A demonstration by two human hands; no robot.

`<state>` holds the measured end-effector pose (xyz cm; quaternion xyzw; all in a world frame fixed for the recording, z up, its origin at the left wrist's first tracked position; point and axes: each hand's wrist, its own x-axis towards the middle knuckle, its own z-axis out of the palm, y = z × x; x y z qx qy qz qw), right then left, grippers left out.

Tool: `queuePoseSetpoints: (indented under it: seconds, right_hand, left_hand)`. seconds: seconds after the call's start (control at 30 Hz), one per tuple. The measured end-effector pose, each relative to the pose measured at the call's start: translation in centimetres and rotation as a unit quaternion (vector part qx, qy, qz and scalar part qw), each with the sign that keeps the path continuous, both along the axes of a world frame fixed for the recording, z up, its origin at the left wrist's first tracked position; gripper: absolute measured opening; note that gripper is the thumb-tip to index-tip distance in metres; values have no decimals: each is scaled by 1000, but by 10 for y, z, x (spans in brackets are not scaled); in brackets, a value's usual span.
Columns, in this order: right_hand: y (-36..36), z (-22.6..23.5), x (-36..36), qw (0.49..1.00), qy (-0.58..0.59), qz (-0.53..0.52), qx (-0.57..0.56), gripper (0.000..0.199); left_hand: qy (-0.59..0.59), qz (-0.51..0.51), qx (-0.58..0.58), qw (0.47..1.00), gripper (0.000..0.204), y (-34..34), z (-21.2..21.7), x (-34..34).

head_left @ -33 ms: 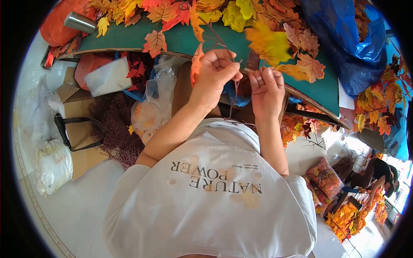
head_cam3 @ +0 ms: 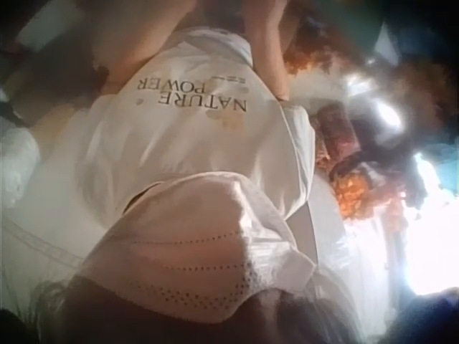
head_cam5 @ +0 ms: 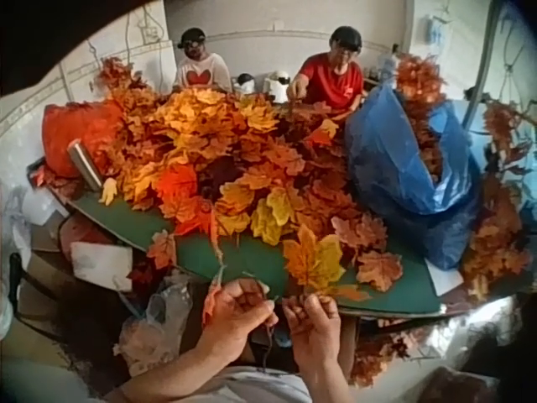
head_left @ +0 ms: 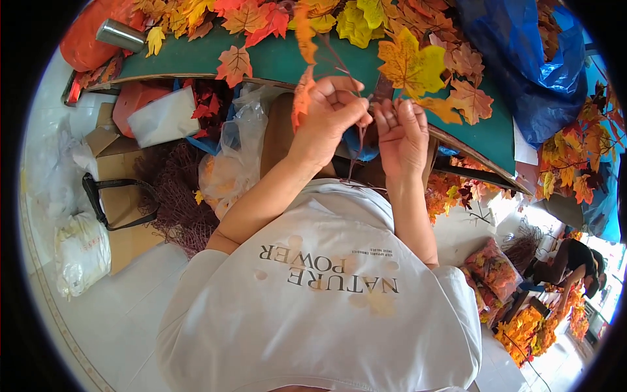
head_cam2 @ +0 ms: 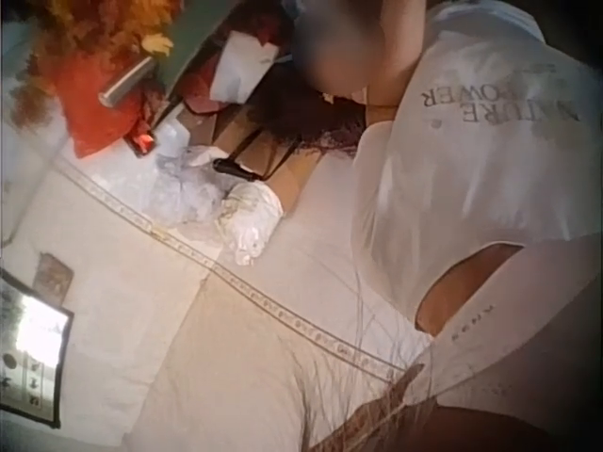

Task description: Attaching colorful artificial maple leaves to a plastic branch stem.

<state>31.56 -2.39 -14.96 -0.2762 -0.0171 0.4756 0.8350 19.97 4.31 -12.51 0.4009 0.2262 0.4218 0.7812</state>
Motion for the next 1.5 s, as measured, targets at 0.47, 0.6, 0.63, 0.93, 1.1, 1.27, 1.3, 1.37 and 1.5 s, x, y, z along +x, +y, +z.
queuePoseSetpoints:
  seconds: [0.47, 0.6, 0.63, 0.93, 1.1, 1.27, 1.3, 1.37, 1.5]
  right_hand:
    - [2, -4, -18, 989, 122, 82, -19, 10]
    - [1, -6, -16, 990, 123, 70, -26, 12]
    - [0, -6, -16, 990, 118, 71, -22, 12]
    - [2, -8, -19, 994, 91, 59, -19, 11]
    - [2, -9, -19, 998, 39, 38, -12, 8]
    - [3, -12, -20, 1000, -9, -15, -7, 5]
    - [3, -13, -19, 999, -27, -13, 9, 6]
    - [3, -12, -17, 999, -46, -11, 25, 8]
    - [6, -8, -14, 996, -74, -11, 52, 9]
  left_hand:
    - [28, -39, 11, 999, 17, -8, -7, 8]
    - [36, -46, 7, 998, 17, -8, -8, 9]
    - [37, -49, 12, 998, 17, -7, -8, 10]
    - [40, -44, 6, 998, 17, -8, -10, 12]
    - [32, -48, 5, 998, 17, -7, -14, 12]
    - [44, -53, 12, 998, 18, -6, -12, 10]
    - [42, -54, 12, 998, 18, -5, -11, 10]
    - [40, -53, 14, 998, 19, -3, -11, 9]
    - [58, -55, 52, 995, 18, -1, -13, 9]
